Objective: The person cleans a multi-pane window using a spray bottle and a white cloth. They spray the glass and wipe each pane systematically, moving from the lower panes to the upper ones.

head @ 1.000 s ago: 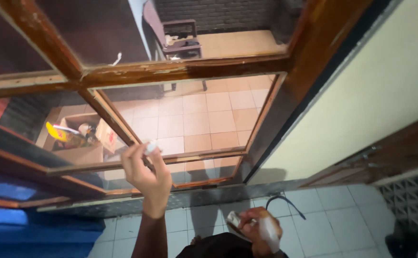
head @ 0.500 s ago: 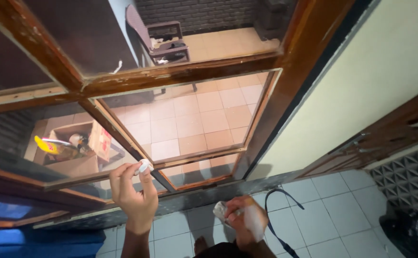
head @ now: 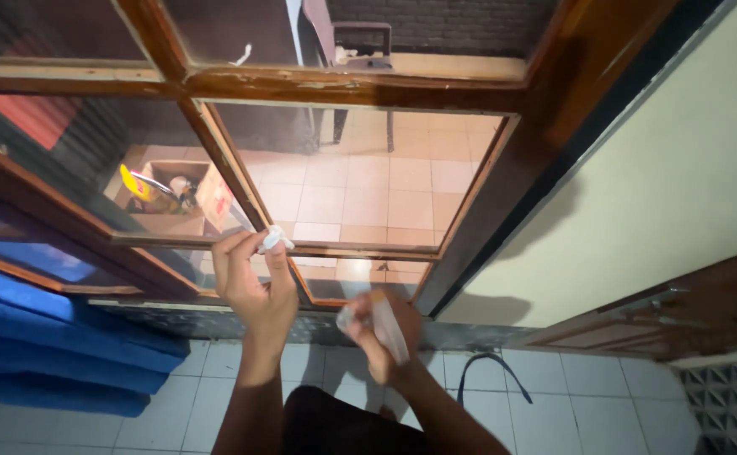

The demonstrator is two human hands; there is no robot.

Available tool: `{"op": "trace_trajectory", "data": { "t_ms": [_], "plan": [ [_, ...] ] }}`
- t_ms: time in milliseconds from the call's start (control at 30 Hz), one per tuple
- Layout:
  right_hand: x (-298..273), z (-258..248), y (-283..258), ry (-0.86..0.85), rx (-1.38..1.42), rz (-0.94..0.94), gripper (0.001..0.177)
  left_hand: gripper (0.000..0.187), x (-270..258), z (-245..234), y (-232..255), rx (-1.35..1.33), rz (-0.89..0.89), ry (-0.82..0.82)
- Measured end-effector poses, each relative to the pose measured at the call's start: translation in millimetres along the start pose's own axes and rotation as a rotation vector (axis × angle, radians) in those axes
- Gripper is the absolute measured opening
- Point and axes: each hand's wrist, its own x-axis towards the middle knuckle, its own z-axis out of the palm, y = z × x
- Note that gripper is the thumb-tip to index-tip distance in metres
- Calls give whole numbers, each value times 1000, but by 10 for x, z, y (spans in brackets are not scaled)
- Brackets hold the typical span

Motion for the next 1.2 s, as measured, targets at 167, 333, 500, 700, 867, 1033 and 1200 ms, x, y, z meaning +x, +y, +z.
{"op": "trace_trajectory", "data": {
  "t_ms": [167, 333, 500, 700, 867, 1033, 1200],
  "plan": [
    [383, 212, 285, -86, 110, -77, 8, 19, 64, -22, 10, -35, 64, 65],
    [256, 298, 353, -35, 56, -129, 9, 17, 210, -35, -9, -72, 76, 41],
    [-392, 190, 634, -147, 120, 19, 18, 10, 460, 24, -91, -34, 91, -118],
    [-1374, -87, 1219, 74, 12, 891, 22, 26, 1016, 350, -141, 70, 200, 167],
    [-1422, -469, 1064, 63, -261, 815, 39, 22, 673, 929, 252, -61, 363, 18],
    [-1596, -840, 1260, -27, -709, 25, 25, 30, 475, 1452, 913, -365, 536, -261],
    [-1827, -1196, 1605, -50, -853, 123, 18, 25, 538, 1783, 1080, -210, 548, -154]
  ]
}}
